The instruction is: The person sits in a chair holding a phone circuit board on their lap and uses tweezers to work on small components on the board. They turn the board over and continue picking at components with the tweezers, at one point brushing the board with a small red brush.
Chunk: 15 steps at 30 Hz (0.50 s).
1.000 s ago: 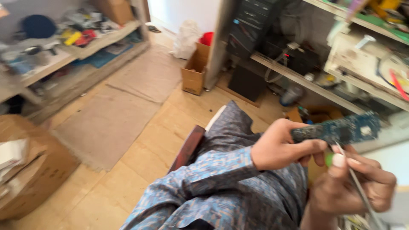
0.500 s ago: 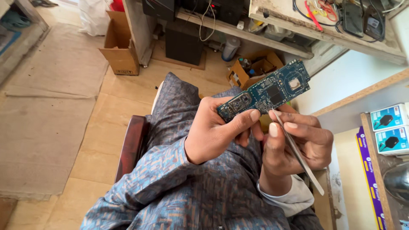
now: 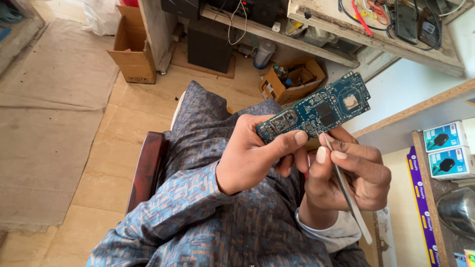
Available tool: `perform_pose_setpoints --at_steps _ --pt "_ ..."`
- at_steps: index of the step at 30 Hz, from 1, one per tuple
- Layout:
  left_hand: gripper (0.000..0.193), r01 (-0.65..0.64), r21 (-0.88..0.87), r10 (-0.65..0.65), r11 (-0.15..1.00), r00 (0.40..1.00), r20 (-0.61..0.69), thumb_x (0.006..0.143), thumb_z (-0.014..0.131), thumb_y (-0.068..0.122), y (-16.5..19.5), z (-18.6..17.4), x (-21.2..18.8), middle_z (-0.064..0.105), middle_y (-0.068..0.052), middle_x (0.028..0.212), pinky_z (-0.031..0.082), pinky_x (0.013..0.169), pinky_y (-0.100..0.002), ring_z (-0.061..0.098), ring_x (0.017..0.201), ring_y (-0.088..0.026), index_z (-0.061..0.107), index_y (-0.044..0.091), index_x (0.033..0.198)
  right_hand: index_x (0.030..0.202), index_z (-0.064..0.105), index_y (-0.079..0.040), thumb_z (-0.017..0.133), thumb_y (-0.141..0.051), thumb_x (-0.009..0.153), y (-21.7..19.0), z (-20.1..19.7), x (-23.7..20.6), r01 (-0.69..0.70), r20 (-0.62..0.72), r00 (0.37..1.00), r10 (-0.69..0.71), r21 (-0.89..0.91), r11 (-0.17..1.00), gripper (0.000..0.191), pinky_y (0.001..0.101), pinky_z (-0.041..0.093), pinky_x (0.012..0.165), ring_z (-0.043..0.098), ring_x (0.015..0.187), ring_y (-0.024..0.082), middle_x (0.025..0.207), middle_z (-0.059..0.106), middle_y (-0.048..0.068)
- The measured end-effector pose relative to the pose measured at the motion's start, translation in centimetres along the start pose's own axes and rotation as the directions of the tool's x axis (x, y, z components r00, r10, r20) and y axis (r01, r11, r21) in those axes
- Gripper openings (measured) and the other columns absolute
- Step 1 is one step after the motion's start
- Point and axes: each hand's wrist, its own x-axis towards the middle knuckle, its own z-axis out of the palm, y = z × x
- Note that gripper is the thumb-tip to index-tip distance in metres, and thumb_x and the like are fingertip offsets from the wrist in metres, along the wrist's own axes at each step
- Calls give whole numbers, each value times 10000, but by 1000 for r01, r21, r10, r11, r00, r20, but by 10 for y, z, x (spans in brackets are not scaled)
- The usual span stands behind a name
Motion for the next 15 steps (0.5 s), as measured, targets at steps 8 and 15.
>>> perform_pose_setpoints --at_steps 8,15 --pt "224 18 -121 -14 992 1000 28 1073 623 147 -7 1 1 719 -83 795 449 524 -222 605 594 -85 695 -40 973 1105 516 14 684 20 1055 -4 -2 2 21 24 999 -21 -3 1000 176 361 680 862 764 921 273 1029 639 142" --pt "216 11 -151 -8 988 1000 19 1073 615 145 -9 3 1 714 -84 793 448 526 -223 605 593 -88 693 -36 986 1077 528 25 683 11 1047 -3 -5 3 28 24 999 -27 -30 999 158 382 688 870 758 888 255 1001 634 141"
